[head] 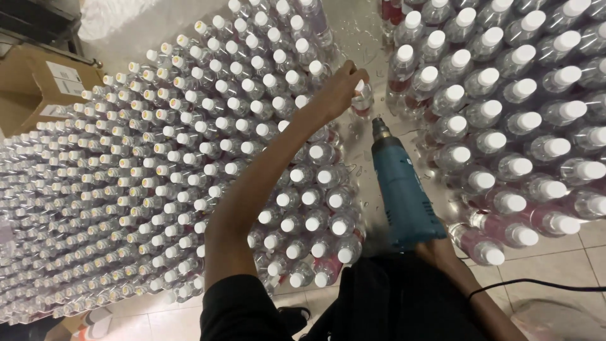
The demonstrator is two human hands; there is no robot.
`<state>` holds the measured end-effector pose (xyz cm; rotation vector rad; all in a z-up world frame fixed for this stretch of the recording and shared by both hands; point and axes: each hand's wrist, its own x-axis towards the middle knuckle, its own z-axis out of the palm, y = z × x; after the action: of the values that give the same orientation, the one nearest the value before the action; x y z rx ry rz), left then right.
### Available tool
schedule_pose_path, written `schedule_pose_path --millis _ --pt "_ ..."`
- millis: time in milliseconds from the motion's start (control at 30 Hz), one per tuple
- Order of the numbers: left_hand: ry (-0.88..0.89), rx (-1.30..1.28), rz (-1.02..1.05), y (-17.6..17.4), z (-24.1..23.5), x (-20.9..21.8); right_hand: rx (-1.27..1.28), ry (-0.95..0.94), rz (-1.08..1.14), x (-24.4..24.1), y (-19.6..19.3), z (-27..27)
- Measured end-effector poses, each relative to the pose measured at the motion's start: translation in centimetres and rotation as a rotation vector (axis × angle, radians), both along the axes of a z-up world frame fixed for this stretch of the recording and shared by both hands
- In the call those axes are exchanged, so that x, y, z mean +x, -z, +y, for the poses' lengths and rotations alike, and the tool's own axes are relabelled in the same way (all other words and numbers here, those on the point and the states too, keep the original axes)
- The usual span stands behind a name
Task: Using a heat gun to shrink-wrap plastic seals onto the caps of water bottles arranged in a large grid.
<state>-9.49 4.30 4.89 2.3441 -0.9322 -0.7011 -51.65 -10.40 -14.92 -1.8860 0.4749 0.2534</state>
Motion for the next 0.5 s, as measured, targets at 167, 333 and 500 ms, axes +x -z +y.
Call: schedule_pose_path --millis 167,333,500 --pt "0.164 0.03 -0.223 3.6 0.3 0.8 0.002 0.021 0.06 1.4 -3.9 0.8" --pt "-0.047 0.05 -0.23 5.4 -0.5 1.4 -0.063 0.032 0.209 1.8 -6.2 1.5" --pt "0.034 -0.051 -0.268 4.1 -0.7 0.9 -0.091 0.006 0.033 -0.3 -1.2 0.5"
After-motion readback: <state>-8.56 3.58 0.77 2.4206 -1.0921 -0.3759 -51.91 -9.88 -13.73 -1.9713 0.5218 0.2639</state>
